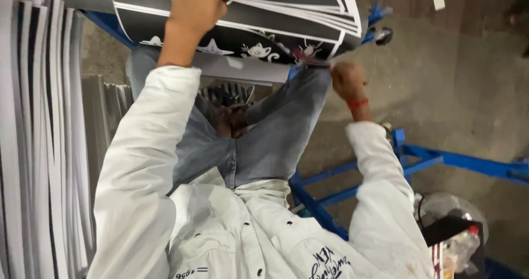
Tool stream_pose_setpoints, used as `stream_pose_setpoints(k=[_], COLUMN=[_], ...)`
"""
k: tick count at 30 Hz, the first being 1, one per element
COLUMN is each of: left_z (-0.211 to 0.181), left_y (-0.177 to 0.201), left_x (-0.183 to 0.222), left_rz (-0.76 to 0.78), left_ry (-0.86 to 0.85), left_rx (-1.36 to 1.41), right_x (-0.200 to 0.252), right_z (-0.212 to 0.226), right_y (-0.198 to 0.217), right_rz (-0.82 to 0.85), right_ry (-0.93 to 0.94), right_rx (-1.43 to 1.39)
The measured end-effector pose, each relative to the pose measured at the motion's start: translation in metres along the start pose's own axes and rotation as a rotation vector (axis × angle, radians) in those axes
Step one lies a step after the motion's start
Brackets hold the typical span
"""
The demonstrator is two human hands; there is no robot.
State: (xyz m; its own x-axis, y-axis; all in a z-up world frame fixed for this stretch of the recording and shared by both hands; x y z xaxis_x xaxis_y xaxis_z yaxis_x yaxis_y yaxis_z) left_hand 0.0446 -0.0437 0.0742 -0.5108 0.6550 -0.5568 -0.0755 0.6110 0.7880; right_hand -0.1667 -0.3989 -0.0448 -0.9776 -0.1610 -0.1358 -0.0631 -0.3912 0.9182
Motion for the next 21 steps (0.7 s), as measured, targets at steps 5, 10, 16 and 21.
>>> stream_pose_setpoints(k=[5,10,16,21], left_z=[-0.004,-0.007,-0.020,-0.024], left_y=[-0.012,-0.022,-0.020,-0.022], left_x=[-0.003,-0.001,0.000,0.009], left_rz=[0.099,0.207,0.271,0.391], left_ry=[0.073,0.081,0.003,-0.027], left_rx=[-0.187,-0.216,-0.380,-0.446], right_x=[0.031,0.027,-0.003,-0.015], right_z=[0.048,0.088,0.102,0.101], right_y=[-0.017,-0.003,0.011,-0.016], right_rz=[0.271,0.429,0.216,0.223], right_ry=[0.197,0.175,-0.253,-0.532], right_rx=[0.006,-0.031,-0.245,-0.832])
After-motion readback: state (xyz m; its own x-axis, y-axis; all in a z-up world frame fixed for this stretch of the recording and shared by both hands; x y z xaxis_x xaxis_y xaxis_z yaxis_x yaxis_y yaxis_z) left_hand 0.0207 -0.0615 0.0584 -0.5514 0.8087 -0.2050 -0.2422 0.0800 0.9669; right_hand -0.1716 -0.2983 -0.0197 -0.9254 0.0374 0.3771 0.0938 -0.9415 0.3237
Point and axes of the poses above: each hand's wrist, its own x-axis away from the middle knuckle, its own y-axis out of the back of the hand, z = x × y, the point moved 9 cm from there along -x, towards the middle knuckle, and after that the axes turned 10 degrees about z, right-handed, at the moved point
